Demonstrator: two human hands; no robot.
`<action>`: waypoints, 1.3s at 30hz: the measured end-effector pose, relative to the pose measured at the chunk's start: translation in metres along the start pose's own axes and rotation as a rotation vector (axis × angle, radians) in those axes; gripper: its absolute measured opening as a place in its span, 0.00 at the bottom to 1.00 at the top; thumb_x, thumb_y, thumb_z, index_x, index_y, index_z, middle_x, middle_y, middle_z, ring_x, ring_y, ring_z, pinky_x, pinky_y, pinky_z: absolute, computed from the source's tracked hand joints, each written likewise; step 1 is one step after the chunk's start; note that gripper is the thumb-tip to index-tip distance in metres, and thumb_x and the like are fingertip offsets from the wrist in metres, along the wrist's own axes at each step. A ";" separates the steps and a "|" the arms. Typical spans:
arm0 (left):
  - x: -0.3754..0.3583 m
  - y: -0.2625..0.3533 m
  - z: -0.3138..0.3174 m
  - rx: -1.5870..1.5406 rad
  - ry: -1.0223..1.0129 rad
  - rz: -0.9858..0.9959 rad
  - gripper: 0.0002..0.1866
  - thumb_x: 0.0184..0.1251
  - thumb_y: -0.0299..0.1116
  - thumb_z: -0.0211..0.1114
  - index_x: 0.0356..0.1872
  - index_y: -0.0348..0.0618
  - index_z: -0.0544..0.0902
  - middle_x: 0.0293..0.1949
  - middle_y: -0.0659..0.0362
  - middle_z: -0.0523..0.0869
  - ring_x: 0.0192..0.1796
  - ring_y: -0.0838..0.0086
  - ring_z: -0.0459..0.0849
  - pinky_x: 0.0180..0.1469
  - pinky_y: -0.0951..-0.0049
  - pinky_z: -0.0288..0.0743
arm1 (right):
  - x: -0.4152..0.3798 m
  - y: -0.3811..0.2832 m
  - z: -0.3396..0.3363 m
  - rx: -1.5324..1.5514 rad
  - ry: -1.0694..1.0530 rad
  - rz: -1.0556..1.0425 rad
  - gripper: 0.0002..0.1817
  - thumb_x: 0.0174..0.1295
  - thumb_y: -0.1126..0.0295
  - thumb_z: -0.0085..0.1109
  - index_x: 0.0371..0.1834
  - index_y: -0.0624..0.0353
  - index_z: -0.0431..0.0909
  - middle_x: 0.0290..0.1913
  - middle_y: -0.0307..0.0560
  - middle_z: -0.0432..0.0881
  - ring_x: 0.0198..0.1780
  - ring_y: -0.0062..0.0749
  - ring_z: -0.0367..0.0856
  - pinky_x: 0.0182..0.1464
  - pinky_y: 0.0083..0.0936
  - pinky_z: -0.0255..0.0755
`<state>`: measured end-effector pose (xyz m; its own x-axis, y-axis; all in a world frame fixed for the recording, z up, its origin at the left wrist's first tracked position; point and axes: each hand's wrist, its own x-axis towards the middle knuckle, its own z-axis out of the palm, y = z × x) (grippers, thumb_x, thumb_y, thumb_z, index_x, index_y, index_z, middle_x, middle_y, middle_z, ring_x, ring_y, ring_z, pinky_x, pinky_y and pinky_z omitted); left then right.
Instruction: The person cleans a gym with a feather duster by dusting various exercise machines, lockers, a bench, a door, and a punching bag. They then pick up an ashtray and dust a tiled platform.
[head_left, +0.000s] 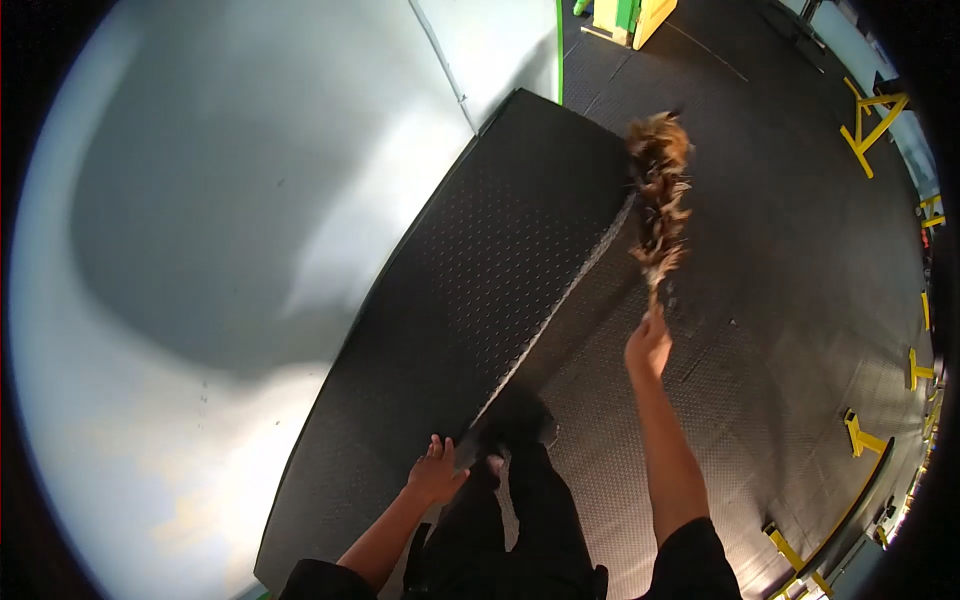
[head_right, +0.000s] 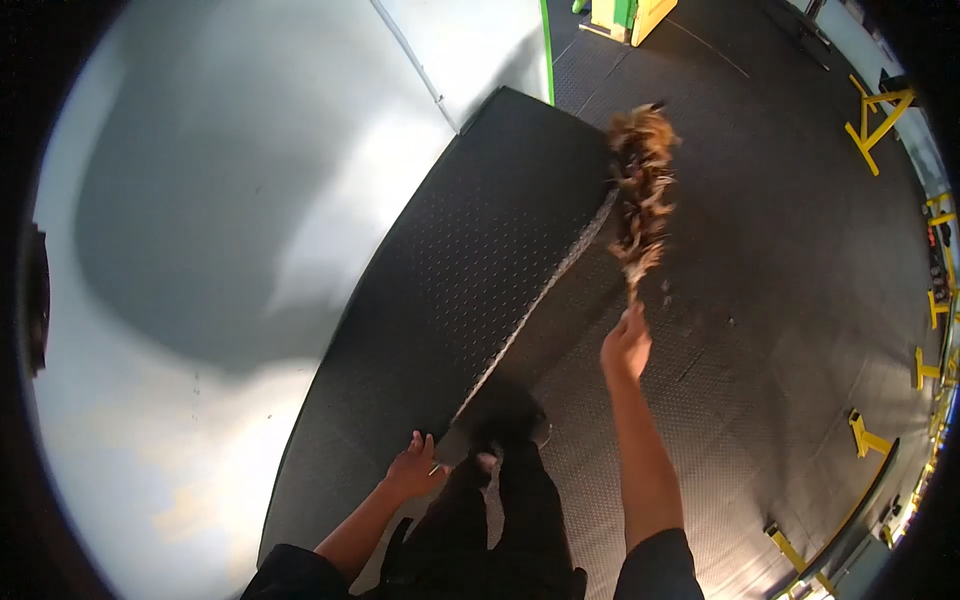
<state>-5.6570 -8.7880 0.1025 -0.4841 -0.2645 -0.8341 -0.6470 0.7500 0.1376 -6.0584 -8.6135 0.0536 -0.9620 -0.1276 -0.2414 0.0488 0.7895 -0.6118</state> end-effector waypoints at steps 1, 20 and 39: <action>0.003 0.005 -0.006 -0.006 0.005 0.012 0.42 0.72 0.56 0.50 0.74 0.32 0.54 0.75 0.35 0.51 0.75 0.47 0.59 0.70 0.54 0.63 | -0.021 0.007 0.006 -0.059 0.029 -0.186 0.09 0.70 0.72 0.47 0.45 0.62 0.76 0.31 0.51 0.78 0.31 0.42 0.80 0.35 0.35 0.76; 0.108 0.083 -0.159 -0.423 0.760 0.287 0.15 0.65 0.32 0.61 0.50 0.40 0.84 0.59 0.49 0.81 0.56 0.54 0.82 0.59 0.55 0.75 | 0.170 -0.075 0.010 -0.446 -0.151 -0.302 0.19 0.66 0.69 0.50 0.60 0.48 0.73 0.55 0.50 0.80 0.53 0.47 0.83 0.52 0.43 0.78; 0.185 0.187 -0.242 -0.300 0.578 0.028 0.13 0.64 0.37 0.60 0.44 0.42 0.84 0.46 0.51 0.86 0.49 0.56 0.83 0.55 0.56 0.73 | 0.157 0.026 -0.015 -0.237 -0.164 -0.285 0.17 0.67 0.74 0.51 0.58 0.52 0.76 0.40 0.52 0.82 0.40 0.47 0.84 0.39 0.38 0.79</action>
<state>-6.0095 -8.8436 0.1033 -0.6878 -0.5934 -0.4180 -0.7254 0.5818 0.3677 -6.2118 -8.6044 0.0113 -0.8714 -0.4402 -0.2164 -0.2953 0.8230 -0.4852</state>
